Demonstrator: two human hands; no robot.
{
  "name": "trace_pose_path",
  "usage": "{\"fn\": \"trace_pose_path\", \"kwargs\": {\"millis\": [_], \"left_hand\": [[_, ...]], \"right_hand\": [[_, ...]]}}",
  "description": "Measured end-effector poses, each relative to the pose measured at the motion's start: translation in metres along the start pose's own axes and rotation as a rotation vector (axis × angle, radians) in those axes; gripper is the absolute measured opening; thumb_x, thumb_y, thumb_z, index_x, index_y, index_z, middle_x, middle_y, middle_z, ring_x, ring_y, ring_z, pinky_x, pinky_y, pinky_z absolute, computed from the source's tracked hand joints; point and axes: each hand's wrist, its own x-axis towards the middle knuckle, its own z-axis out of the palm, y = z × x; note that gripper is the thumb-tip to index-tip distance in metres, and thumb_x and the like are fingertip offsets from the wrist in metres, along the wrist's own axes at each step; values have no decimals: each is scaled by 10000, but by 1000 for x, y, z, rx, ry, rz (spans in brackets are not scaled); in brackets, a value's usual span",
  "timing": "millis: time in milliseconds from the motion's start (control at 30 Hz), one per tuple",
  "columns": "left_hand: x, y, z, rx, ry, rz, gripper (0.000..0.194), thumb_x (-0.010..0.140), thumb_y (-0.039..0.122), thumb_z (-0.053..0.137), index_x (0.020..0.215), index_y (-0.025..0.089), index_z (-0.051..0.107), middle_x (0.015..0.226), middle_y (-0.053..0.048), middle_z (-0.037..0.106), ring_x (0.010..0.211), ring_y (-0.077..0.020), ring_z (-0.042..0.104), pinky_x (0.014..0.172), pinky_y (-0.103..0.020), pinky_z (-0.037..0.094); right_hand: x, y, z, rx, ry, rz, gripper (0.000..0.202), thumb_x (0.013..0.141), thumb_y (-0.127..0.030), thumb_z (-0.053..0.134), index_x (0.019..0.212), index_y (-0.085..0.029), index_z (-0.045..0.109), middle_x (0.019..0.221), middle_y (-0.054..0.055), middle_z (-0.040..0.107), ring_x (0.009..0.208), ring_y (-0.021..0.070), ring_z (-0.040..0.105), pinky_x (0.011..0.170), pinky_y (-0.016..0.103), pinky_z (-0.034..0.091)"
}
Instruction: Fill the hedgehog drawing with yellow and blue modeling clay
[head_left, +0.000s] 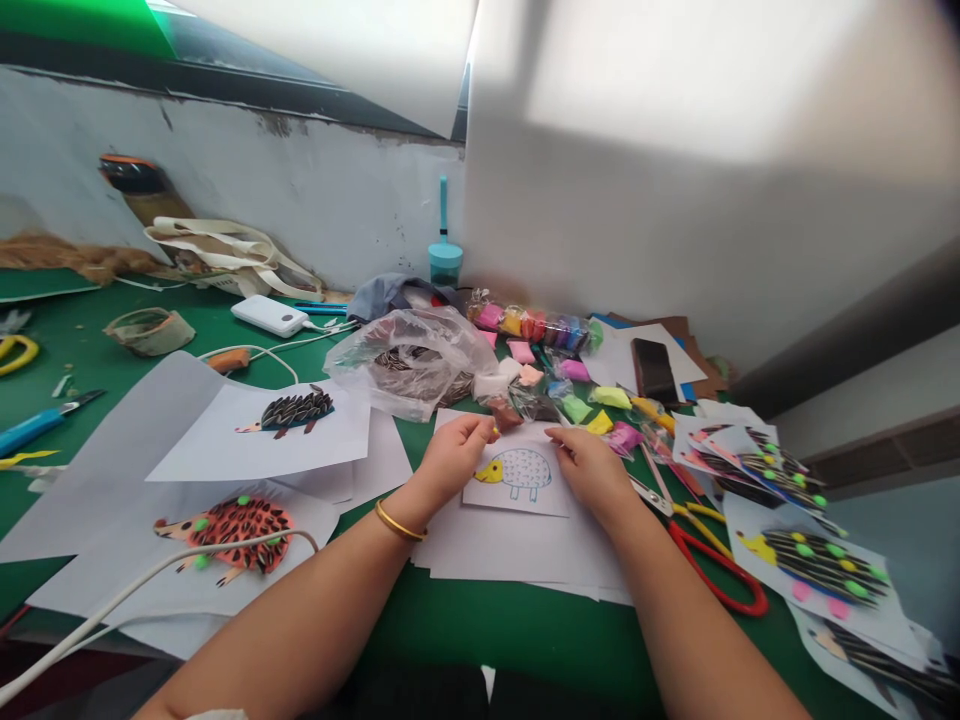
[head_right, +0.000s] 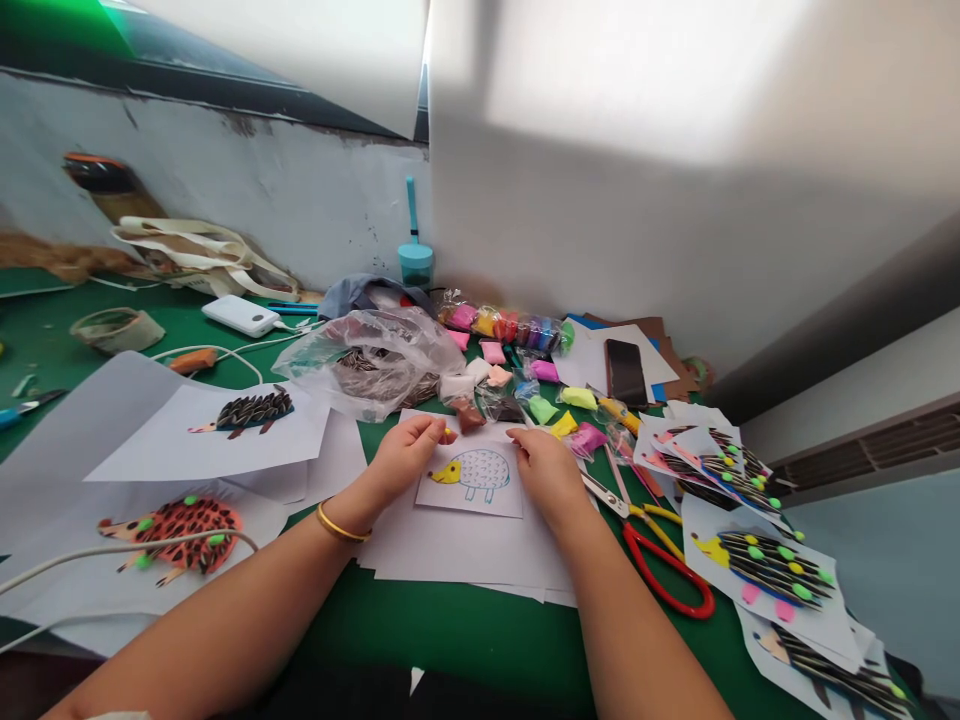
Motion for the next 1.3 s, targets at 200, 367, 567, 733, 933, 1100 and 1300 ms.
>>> {"fn": "trace_pose_path", "kwargs": {"millis": [200,367,567,733,933,1100,1300], "left_hand": [[-2,6,2,-204,68,-19,217,780,383,671,866,184,661,842,-32,667,799,-176,596,751,-285,450],[-5,11,3,-236,26,-32,307,832,471,597,737,179,608,702,-9,586,700,-152,547,688,-272,439],[-16,18,9,-119,-198,27,386,845,514,584,672,171,616,658,-13,584,647,-143,517,623,-260,406],[-20,22,11,-161,-299,3,328,802,489,658,756,164,662,701,-20,614,670,-149,537,644,-259,420],[-16,23,5,-82,-307,63,416,896,505,533,691,165,659,679,-32,619,678,-149,561,659,-256,428],[-12,19,2,-176,-279,-34,344,815,491,658,735,156,651,682,-25,617,653,-142,556,625,-253,432],[-11,15,2,-272,-320,-100,336,775,468,718,840,144,654,721,-18,625,663,-127,563,634,-248,451]], "right_hand": [[-1,2,-3,-28,37,-15,319,894,-158,488,1126,-179,706,1100,98,708,1042,248,621,944,391,468],[-6,-11,-9,-3,192,-105,271,901,-224,526,1092,-203,718,1054,98,681,1009,262,592,913,418,454],[-20,-54,-11,283,234,-330,244,927,-353,595,1135,-255,675,979,61,683,948,232,609,846,392,465],[-26,-64,-14,377,292,-349,130,938,-298,592,1004,-252,693,863,47,675,865,216,608,796,389,468],[-27,-61,-17,365,267,-385,134,946,-277,569,962,-244,699,852,47,667,832,207,600,780,388,460],[-27,-62,-16,365,262,-363,176,953,-304,560,1053,-248,692,914,60,684,884,220,611,802,396,468],[-24,-63,-13,446,306,-360,127,939,-233,584,1011,-250,688,896,47,689,868,213,609,779,389,472]]}}
